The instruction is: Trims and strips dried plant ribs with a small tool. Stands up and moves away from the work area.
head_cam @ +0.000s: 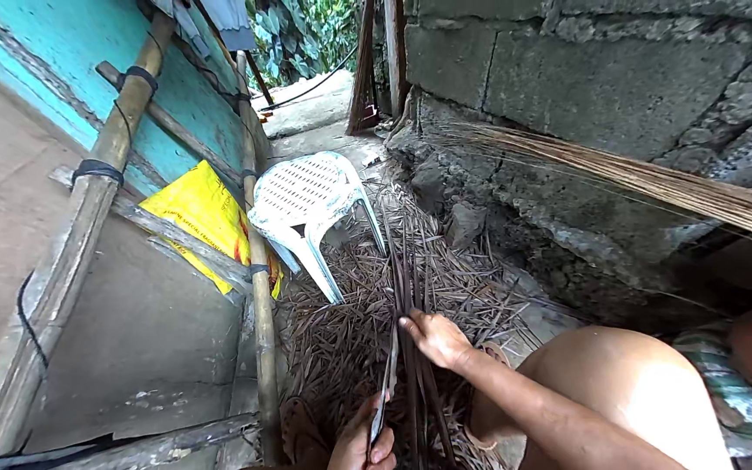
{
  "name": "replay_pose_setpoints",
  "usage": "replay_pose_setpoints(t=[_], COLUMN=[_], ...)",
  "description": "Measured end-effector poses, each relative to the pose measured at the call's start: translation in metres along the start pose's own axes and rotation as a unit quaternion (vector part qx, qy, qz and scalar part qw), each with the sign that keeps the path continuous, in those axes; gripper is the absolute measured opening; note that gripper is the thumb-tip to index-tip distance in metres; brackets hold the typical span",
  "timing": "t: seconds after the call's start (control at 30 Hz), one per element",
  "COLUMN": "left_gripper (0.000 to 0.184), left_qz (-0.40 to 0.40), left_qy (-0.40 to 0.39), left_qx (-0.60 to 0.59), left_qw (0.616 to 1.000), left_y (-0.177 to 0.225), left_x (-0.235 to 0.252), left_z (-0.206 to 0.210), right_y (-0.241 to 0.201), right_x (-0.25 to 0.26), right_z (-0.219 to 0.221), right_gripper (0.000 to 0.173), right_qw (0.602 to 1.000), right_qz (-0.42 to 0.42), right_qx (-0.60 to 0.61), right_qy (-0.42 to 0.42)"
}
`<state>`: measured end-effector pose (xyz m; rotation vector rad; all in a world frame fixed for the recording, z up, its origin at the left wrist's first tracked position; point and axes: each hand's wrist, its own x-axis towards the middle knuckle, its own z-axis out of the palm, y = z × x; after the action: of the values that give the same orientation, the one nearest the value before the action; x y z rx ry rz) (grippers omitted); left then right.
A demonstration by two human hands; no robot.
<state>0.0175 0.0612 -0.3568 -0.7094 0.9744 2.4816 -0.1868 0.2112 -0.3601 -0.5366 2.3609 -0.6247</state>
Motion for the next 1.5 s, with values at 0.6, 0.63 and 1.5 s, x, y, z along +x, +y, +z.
replay_pose_setpoints(t=[0.6,0.63,1.5], left_gripper=[0.045,0.044,0.036], left_qz=[-0.022,-0.017,0.005], left_qy=[0.040,0.041,0.133], left_qx=[0.125,0.124,0.086], left_qw=[0.991,0.991,0.987], left_y=[-0.004,-0.004,-0.002], left_x=[-0.009,-0.008,0.002], left_z=[0.007,0.007,0.013], right_y=[-0.009,-0.008,-0.014], right_x=[-0.015,-0.016,-0.024], right_z=[0.008,0.008,0.013], right_gripper=[0.022,0.024,0.054], right_qw=[0.833,0.850,0.981], right_qz=[0.028,0.005,-0.119], right_qx=[0.547,0.523,-0.119], right_qy=[-0.073,-0.057,-0.096])
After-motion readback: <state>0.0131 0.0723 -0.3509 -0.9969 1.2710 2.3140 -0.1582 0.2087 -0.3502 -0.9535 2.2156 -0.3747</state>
